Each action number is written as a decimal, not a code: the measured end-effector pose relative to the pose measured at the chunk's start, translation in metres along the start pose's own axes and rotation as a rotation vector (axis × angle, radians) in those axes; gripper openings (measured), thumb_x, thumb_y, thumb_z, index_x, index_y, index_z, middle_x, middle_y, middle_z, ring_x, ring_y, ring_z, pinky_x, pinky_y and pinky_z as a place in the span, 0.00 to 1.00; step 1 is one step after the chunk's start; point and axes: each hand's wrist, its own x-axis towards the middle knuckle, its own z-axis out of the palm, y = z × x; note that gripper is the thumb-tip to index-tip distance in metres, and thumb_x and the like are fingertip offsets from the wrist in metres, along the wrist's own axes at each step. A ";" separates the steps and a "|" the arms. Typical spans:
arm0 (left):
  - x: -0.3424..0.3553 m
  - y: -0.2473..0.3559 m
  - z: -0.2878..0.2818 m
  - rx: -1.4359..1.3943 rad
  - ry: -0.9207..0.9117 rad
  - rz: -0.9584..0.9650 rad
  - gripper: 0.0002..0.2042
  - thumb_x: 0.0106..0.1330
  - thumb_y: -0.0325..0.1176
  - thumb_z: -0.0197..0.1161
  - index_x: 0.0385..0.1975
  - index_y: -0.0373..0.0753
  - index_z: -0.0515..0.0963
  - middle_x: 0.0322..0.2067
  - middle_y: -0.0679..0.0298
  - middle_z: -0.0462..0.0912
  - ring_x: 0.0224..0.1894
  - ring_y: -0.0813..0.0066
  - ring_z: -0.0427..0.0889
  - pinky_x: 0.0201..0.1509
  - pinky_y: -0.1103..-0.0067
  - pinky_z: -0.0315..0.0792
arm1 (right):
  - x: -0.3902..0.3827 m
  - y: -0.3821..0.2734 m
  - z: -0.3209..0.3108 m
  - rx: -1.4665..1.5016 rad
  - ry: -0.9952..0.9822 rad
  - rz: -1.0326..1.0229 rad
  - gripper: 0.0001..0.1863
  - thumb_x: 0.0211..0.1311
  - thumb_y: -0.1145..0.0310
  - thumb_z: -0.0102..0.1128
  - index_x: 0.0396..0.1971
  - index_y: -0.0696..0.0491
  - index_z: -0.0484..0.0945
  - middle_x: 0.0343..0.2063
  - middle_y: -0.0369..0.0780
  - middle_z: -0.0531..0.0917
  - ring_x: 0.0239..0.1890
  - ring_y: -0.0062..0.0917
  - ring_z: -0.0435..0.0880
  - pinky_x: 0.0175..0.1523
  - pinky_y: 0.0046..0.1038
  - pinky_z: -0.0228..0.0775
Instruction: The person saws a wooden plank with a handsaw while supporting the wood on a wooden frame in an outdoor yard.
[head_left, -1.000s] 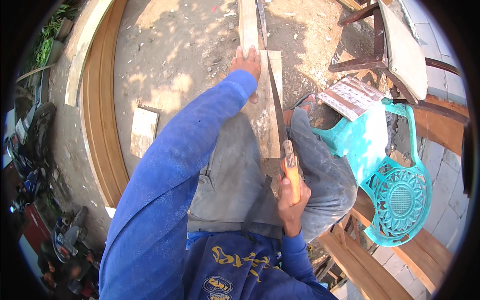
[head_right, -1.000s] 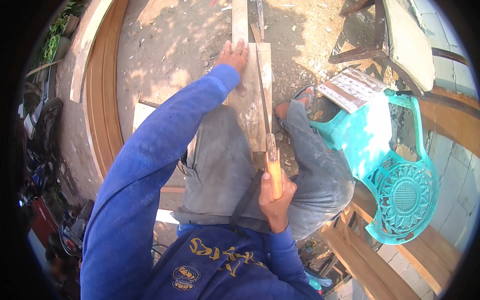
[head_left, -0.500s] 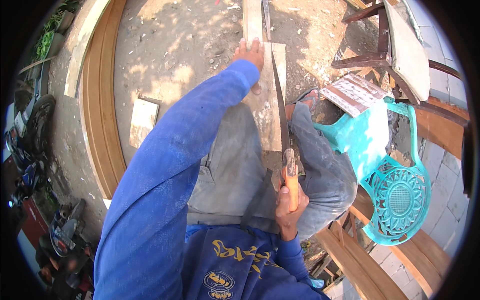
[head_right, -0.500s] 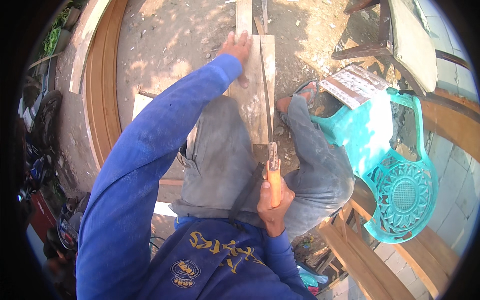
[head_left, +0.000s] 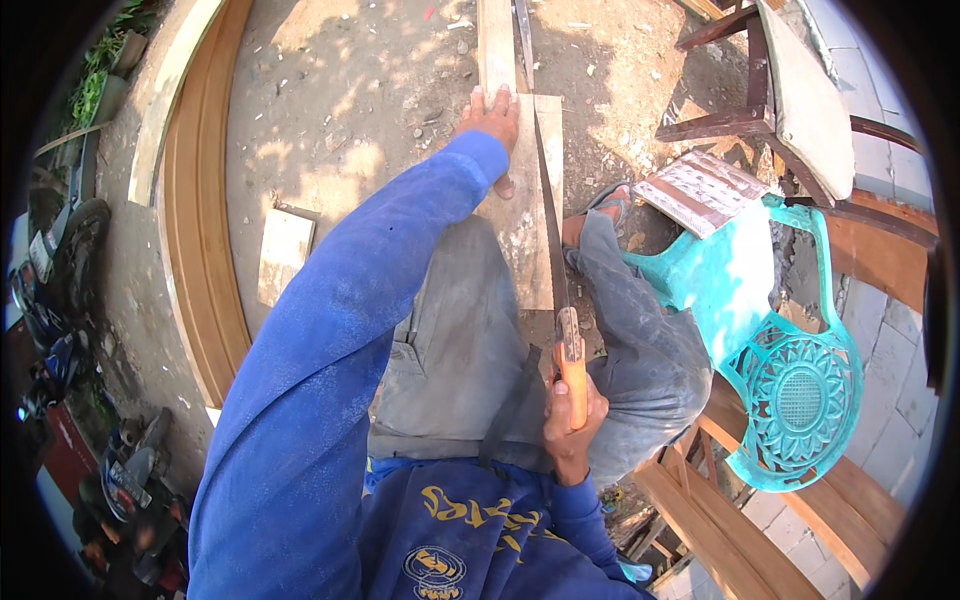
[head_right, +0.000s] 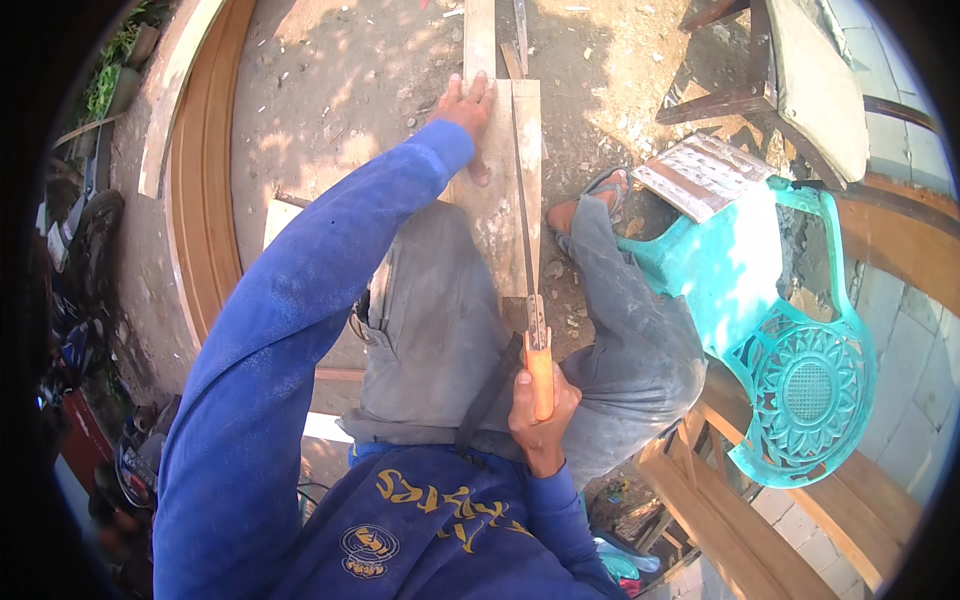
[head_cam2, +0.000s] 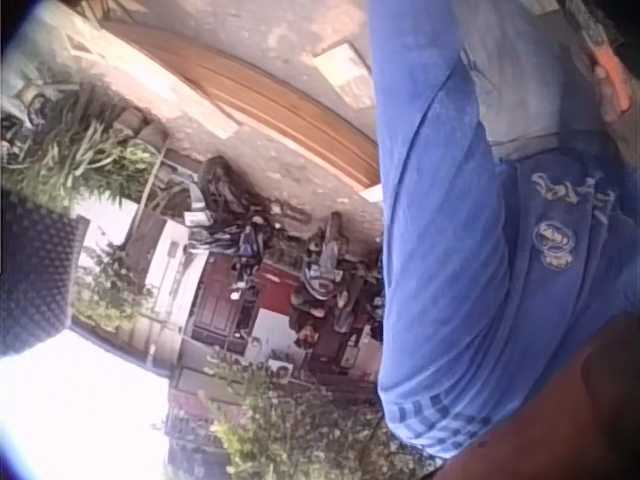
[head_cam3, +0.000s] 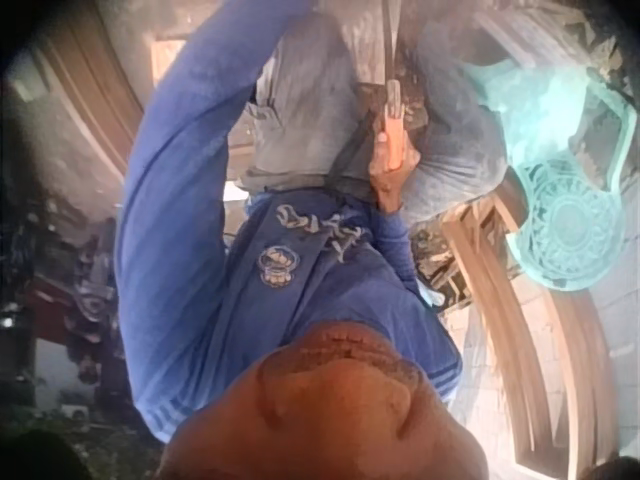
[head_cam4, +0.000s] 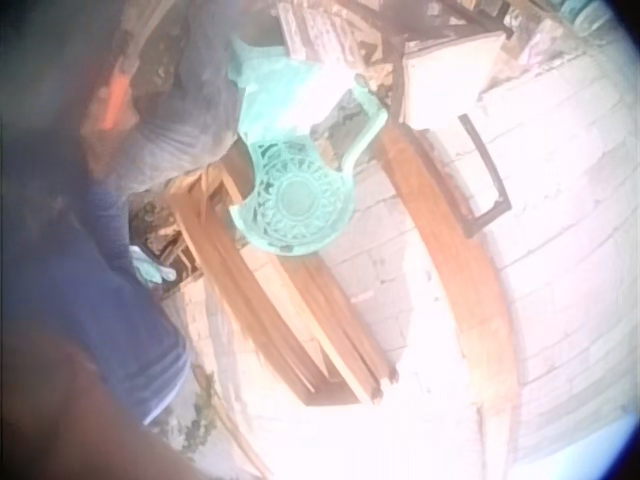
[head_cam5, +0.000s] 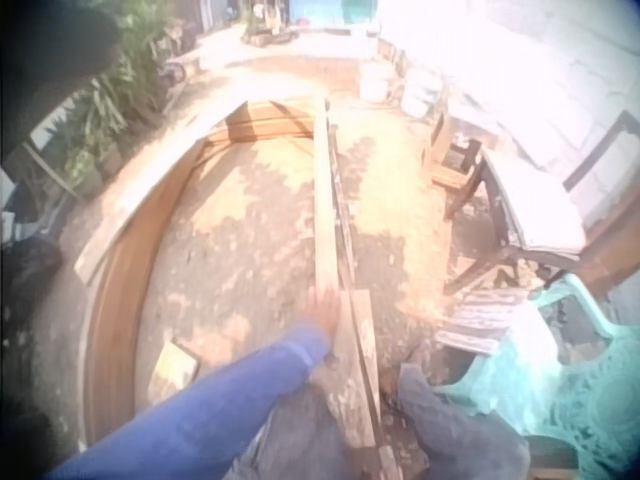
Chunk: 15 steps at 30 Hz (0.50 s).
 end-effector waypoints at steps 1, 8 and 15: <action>-0.002 0.001 -0.001 0.003 -0.012 0.001 0.77 0.28 0.40 0.94 0.82 0.37 0.44 0.83 0.53 0.41 0.82 0.33 0.42 0.84 0.52 0.52 | 0.002 -0.007 -0.001 -0.010 -0.021 0.020 0.16 0.70 0.68 0.58 0.46 0.64 0.85 0.25 0.44 0.83 0.26 0.33 0.84 0.37 0.34 0.76; 0.002 0.015 0.000 -0.016 -0.022 0.004 0.77 0.29 0.41 0.95 0.82 0.37 0.44 0.83 0.53 0.41 0.82 0.33 0.41 0.84 0.52 0.51 | 0.188 0.008 0.073 0.024 0.081 -0.170 0.16 0.71 0.66 0.61 0.29 0.64 0.80 0.17 0.50 0.78 0.18 0.36 0.76 0.30 0.41 0.67; -0.002 -0.001 0.000 -0.004 -0.003 0.004 0.76 0.30 0.41 0.94 0.82 0.37 0.44 0.83 0.53 0.42 0.82 0.33 0.41 0.83 0.50 0.51 | 0.009 -0.003 0.007 0.011 0.032 -0.042 0.18 0.71 0.69 0.57 0.51 0.64 0.85 0.28 0.45 0.85 0.28 0.30 0.85 0.38 0.33 0.76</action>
